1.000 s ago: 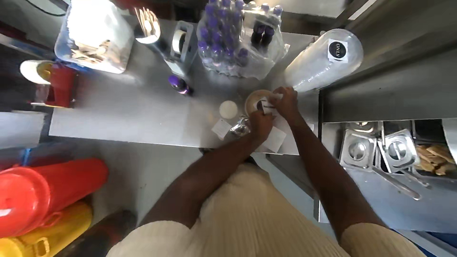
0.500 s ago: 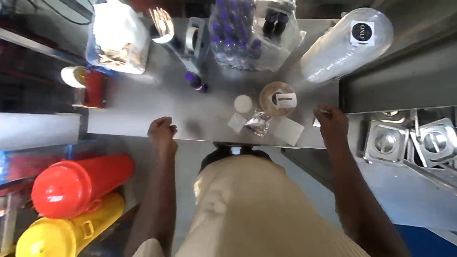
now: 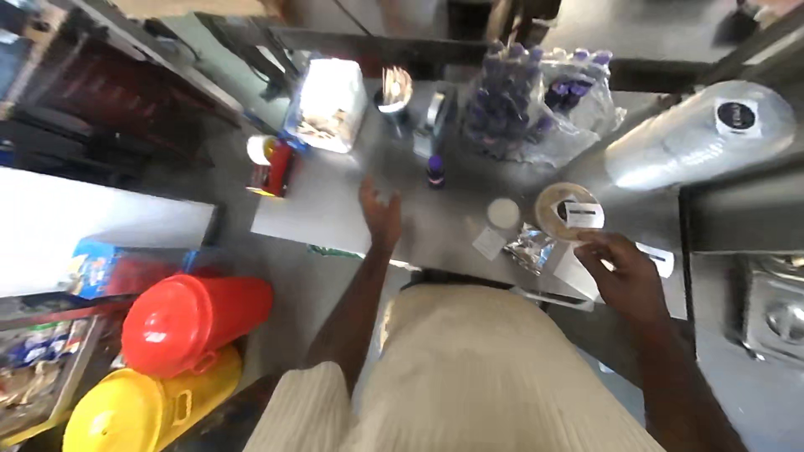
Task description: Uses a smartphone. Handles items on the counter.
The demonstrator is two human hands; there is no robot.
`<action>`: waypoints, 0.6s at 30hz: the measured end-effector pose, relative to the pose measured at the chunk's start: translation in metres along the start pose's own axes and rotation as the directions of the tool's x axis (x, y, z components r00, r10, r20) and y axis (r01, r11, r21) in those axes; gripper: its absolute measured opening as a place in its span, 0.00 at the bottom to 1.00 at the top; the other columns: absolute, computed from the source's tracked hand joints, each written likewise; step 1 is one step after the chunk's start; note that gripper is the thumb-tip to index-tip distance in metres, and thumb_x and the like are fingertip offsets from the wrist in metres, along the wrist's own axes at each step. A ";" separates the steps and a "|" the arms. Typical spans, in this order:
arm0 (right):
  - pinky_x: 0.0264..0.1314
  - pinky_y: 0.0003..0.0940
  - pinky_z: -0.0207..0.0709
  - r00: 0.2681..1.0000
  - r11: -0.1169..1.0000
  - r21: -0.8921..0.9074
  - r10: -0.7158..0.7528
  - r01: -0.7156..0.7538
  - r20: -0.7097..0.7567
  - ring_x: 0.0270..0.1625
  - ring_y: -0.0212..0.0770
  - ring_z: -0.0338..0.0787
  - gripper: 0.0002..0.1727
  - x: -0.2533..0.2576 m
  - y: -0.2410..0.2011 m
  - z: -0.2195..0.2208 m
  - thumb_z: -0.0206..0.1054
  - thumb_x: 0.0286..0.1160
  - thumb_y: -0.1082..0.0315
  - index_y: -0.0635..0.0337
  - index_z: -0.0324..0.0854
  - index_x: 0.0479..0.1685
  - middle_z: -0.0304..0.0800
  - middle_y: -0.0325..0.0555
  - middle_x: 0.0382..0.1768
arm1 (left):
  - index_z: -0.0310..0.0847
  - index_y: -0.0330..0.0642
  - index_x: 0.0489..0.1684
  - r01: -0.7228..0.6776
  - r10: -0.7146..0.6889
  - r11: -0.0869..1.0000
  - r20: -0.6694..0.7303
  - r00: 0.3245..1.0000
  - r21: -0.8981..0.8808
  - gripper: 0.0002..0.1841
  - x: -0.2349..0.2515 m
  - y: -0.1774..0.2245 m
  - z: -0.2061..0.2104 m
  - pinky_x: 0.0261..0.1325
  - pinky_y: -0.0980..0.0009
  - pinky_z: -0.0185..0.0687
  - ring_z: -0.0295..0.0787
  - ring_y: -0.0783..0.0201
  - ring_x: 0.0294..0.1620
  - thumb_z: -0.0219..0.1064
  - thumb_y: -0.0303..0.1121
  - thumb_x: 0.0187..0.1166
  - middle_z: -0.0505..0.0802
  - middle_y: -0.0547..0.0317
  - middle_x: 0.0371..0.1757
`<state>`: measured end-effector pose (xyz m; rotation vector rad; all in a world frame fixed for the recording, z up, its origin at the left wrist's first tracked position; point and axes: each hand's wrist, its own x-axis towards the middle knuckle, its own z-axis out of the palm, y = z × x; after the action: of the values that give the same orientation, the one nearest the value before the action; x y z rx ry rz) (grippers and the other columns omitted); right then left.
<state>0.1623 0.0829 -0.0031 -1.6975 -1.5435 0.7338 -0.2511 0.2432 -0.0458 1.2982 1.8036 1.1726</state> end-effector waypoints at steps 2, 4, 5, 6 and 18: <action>0.54 0.43 0.90 0.998 0.998 0.028 0.057 -0.056 -0.035 0.51 0.41 0.92 0.21 -0.011 0.006 0.013 0.70 0.79 0.56 0.57 0.86 0.64 0.89 0.47 0.60 | 0.72 0.36 0.76 0.040 -0.069 0.974 0.124 0.990 0.221 0.27 -0.020 -0.016 -0.035 0.64 0.51 0.87 0.88 0.51 0.63 0.67 0.41 0.82 0.85 0.41 0.68; 0.53 0.44 0.90 0.987 0.986 0.051 0.157 -0.156 -0.019 0.49 0.41 0.93 0.18 -0.020 -0.001 0.030 0.70 0.78 0.60 0.58 0.86 0.62 0.90 0.47 0.57 | 0.79 0.38 0.69 -0.008 -0.171 0.907 0.385 0.907 0.422 0.20 -0.052 -0.051 -0.062 0.63 0.47 0.86 0.90 0.50 0.57 0.63 0.41 0.85 0.90 0.44 0.60; 0.53 0.45 0.90 0.982 0.980 0.053 0.190 -0.190 0.002 0.48 0.41 0.93 0.18 -0.023 -0.007 0.040 0.70 0.77 0.62 0.59 0.86 0.62 0.91 0.47 0.56 | 0.82 0.39 0.67 -0.039 -0.257 0.863 0.503 0.825 0.504 0.19 -0.067 -0.075 -0.073 0.68 0.46 0.83 0.89 0.49 0.60 0.63 0.40 0.84 0.91 0.45 0.60; 0.53 0.45 0.90 0.978 0.977 0.043 0.208 -0.209 0.028 0.47 0.41 0.93 0.18 -0.027 -0.011 0.051 0.70 0.77 0.64 0.59 0.85 0.63 0.91 0.48 0.55 | 0.84 0.40 0.66 -0.055 -0.362 0.818 0.588 0.723 0.572 0.20 -0.081 -0.102 -0.084 0.71 0.45 0.80 0.88 0.48 0.63 0.64 0.41 0.83 0.91 0.44 0.60; 0.58 0.40 0.90 0.968 0.973 0.220 -0.123 0.074 0.220 0.51 0.35 0.94 0.15 0.114 -0.225 0.117 0.69 0.81 0.56 0.53 0.88 0.58 0.95 0.38 0.50 | 0.85 0.33 0.54 -0.003 0.129 0.883 0.236 0.963 -0.470 0.14 0.047 0.083 -0.101 0.63 0.52 0.89 0.93 0.54 0.53 0.55 0.33 0.90 0.94 0.49 0.52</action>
<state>-0.0488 0.2176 0.1181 -1.4076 -1.6309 1.0351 -0.3198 0.2674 0.0724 1.1657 1.1964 1.3035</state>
